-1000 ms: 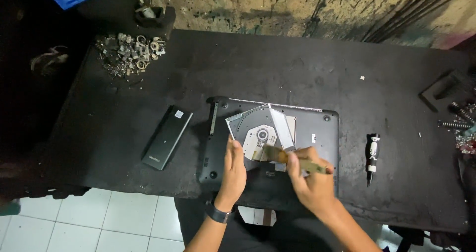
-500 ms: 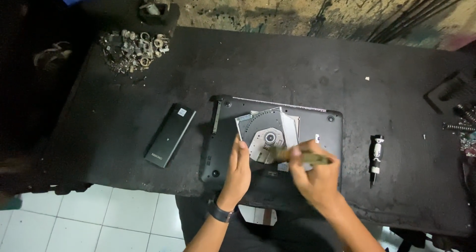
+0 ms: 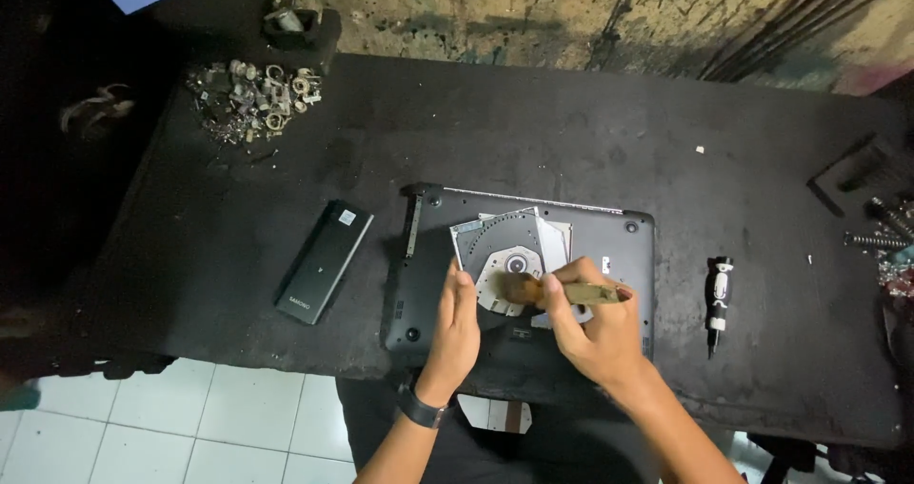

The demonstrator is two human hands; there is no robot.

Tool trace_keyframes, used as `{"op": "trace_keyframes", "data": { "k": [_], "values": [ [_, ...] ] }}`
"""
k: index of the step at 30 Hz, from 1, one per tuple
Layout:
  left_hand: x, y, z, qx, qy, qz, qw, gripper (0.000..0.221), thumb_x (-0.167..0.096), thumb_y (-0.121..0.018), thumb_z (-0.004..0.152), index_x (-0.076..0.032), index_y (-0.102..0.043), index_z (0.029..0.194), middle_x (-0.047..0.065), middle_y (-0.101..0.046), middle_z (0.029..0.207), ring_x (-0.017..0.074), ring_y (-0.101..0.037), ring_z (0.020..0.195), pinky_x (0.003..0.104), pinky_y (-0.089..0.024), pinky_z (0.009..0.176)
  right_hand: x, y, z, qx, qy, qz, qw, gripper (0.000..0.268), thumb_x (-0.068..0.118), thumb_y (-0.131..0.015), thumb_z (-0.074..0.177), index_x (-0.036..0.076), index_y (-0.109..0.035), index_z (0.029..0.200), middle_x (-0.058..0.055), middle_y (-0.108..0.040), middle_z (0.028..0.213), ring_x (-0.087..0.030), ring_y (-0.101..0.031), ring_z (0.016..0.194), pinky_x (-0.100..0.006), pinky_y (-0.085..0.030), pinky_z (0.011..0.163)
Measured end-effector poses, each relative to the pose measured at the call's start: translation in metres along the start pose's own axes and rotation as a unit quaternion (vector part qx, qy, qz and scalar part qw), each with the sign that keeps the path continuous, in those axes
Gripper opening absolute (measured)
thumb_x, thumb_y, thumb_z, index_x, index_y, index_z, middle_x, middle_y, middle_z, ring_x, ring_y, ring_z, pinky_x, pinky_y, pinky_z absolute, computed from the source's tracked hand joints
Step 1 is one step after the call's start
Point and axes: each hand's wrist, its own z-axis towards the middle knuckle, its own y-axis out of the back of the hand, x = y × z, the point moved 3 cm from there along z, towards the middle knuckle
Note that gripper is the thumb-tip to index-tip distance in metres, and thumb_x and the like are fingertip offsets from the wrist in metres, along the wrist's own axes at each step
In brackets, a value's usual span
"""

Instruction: Disassembling and cleaning internal components of a laptop using a brush and a screwdriver

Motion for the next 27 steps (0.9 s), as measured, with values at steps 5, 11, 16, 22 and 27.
{"op": "trace_keyframes", "data": {
  "k": [5, 11, 16, 22, 27],
  "values": [
    [-0.015, -0.003, -0.005, 0.012, -0.009, -0.018, 1.000, 0.081, -0.053, -0.028, 0.102, -0.001, -0.009, 0.161, 0.019, -0.009, 0.171, 0.0263, -0.007, 0.160, 0.038, -0.009, 0.127, -0.002, 0.004, -0.002, -0.047, 0.035, -0.027, 0.998, 0.025, 0.016, -0.054, 0.104, 0.004, -0.058, 0.083, -0.003, -0.063, 0.069, -0.012, -0.053, 0.050, -0.027, -0.040, 0.047],
    [-0.034, -0.005, -0.009, 0.004, -0.019, 0.016, 1.000, 0.076, -0.053, -0.023, 0.106, -0.001, -0.018, 0.162, 0.023, -0.021, 0.168, 0.0350, -0.018, 0.156, 0.046, -0.017, 0.126, 0.000, 0.001, 0.002, -0.075, 0.069, -0.048, 0.994, 0.020, 0.008, -0.059, 0.100, 0.003, -0.066, 0.082, -0.007, -0.065, 0.068, -0.023, -0.054, 0.045, -0.032, -0.042, 0.045],
    [-0.046, -0.009, -0.012, 0.002, -0.052, 0.042, 0.998, 0.068, -0.047, -0.020, 0.111, -0.002, -0.026, 0.162, 0.028, -0.028, 0.165, 0.0414, -0.023, 0.153, 0.053, -0.021, 0.123, -0.010, 0.002, 0.000, -0.041, 0.031, -0.079, 0.996, 0.021, 0.011, -0.063, 0.095, 0.010, -0.063, 0.074, -0.004, -0.056, 0.046, -0.026, -0.050, 0.033, -0.034, -0.045, 0.042],
    [-0.057, -0.012, -0.015, 0.000, -0.065, 0.046, 0.997, 0.064, -0.041, -0.022, 0.113, 0.001, -0.028, 0.161, 0.030, -0.026, 0.164, 0.0411, -0.022, 0.153, 0.053, -0.020, 0.124, -0.010, 0.001, 0.000, -0.043, 0.017, -0.038, 0.998, 0.019, 0.011, -0.063, 0.096, 0.012, -0.064, 0.077, -0.004, -0.054, 0.043, -0.023, -0.049, 0.032, -0.031, -0.045, 0.042],
    [-0.032, -0.007, -0.012, 0.008, -0.065, 0.037, 0.997, 0.065, -0.041, -0.024, 0.113, 0.004, -0.027, 0.160, 0.034, -0.027, 0.162, 0.0458, -0.022, 0.151, 0.057, -0.018, 0.124, -0.007, -0.005, 0.002, -0.029, 0.016, -0.012, 0.999, 0.024, 0.011, -0.065, 0.094, 0.014, -0.063, 0.071, -0.002, -0.059, 0.044, -0.025, -0.052, 0.033, -0.032, -0.047, 0.041]
  ]
}}
